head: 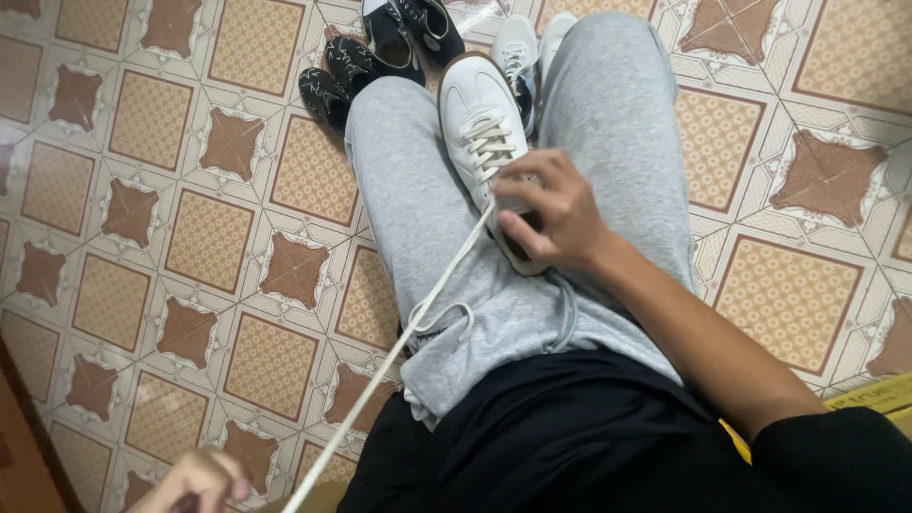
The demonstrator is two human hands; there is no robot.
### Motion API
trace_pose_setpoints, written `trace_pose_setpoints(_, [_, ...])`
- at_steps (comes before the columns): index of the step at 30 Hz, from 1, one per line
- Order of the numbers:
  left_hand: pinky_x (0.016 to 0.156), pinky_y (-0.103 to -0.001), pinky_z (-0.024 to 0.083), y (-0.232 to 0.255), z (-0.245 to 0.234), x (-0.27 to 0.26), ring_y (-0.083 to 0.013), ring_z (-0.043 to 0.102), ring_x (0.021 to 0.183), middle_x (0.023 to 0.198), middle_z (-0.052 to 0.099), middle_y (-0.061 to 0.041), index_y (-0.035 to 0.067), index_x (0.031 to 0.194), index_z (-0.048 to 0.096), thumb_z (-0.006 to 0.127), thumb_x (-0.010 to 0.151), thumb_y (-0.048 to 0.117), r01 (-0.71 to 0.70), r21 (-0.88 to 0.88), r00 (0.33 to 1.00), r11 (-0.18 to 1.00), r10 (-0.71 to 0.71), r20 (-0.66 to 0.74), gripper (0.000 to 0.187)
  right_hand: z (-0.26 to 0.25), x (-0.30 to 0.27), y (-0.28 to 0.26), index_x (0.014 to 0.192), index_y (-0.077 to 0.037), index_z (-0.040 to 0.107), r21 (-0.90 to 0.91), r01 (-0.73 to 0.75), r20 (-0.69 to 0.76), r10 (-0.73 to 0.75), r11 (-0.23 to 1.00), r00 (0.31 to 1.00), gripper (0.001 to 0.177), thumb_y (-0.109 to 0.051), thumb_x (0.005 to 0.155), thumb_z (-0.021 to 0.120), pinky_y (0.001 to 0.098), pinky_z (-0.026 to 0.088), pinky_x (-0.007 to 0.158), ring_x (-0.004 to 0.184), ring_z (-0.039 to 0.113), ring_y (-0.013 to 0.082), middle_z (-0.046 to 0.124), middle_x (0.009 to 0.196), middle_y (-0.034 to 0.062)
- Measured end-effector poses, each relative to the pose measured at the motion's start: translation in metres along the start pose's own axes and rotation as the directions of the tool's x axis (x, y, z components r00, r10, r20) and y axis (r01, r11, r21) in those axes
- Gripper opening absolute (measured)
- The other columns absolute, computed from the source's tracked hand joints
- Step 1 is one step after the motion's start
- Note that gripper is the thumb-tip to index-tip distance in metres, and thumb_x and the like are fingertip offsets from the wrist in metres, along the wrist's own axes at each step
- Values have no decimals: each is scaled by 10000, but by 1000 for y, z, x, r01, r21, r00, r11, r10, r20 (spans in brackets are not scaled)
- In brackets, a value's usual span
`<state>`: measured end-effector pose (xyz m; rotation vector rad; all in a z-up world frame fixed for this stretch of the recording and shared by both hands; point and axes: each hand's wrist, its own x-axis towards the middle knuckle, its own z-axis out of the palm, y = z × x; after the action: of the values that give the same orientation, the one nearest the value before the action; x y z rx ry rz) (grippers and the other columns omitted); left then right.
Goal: Threading a shoelace through the eyelets of a white sneaker while sitting on the floor.
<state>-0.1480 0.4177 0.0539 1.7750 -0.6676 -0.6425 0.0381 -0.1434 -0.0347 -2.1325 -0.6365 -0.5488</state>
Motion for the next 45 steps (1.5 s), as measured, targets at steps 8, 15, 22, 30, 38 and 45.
trace_pose_setpoints(8, [700, -317, 540, 78, 30, 100, -121, 639, 749, 656, 588, 26, 206, 634, 684, 850, 746, 119, 425, 199, 896, 883, -441, 46, 218, -27, 12, -31, 852, -113, 653, 203, 84, 309, -145, 976, 940, 126, -182, 958, 650, 440, 373, 1085, 1004, 572, 230, 642, 878, 25])
trace_pose_setpoints(15, [1098, -552, 504, 101, 47, 213, -246, 547, 1286, 1301, 609, -56, 364, 1490, 541, 671, 786, 648, 909, 364, 368, 204, -804, -467, 770, -39, -1, -41, 855, -147, 723, -28, 50, 718, -15, 998, 696, 369, -389, 1050, 524, 521, 394, 1136, 685, 677, 184, 703, 739, 24])
trace_pose_setpoints(22, [1022, -551, 404, 37, 108, 324, -432, 563, 1146, 1058, 610, -175, 50, 1252, 716, 775, 920, 304, 369, 502, 873, 782, -106, -477, 422, -52, -18, -62, 841, -121, 694, -168, 27, 775, 115, 985, 622, 257, -298, 985, 578, 507, 490, 902, 761, 734, 306, 721, 699, 94])
trace_pose_setpoints(30, [1083, -605, 261, 24, 116, 380, -383, 438, 1318, 1121, 593, -136, 93, 983, 755, 624, 1000, 278, 317, 580, 947, 751, -214, -241, 227, -92, 14, -93, 864, -79, 705, 171, -191, 874, -59, 967, 482, 271, -289, 999, 602, 514, 530, 876, 787, 729, 383, 726, 736, 155])
trace_pose_setpoints(38, [899, -424, 502, 50, 40, 385, -214, 615, 914, 893, 646, -60, 118, 953, 608, 474, 1081, 240, 173, 191, 922, 966, -90, -376, 222, -107, 36, -103, 842, -66, 675, 623, -351, 735, -368, 699, 570, 275, -212, 1051, 571, 374, 530, 651, 630, 662, 281, 672, 727, 74])
trace_pose_setpoints(45, [774, -367, 520, 19, 11, 381, -226, 510, 932, 979, 512, -90, 76, 874, 561, 493, 1111, 283, 534, 318, 621, 783, -109, -776, 322, -135, 25, -86, 843, -86, 641, 869, -329, 468, -394, 370, 791, 274, -204, 1063, 531, 281, 409, 581, 566, 477, 141, 510, 642, -18])
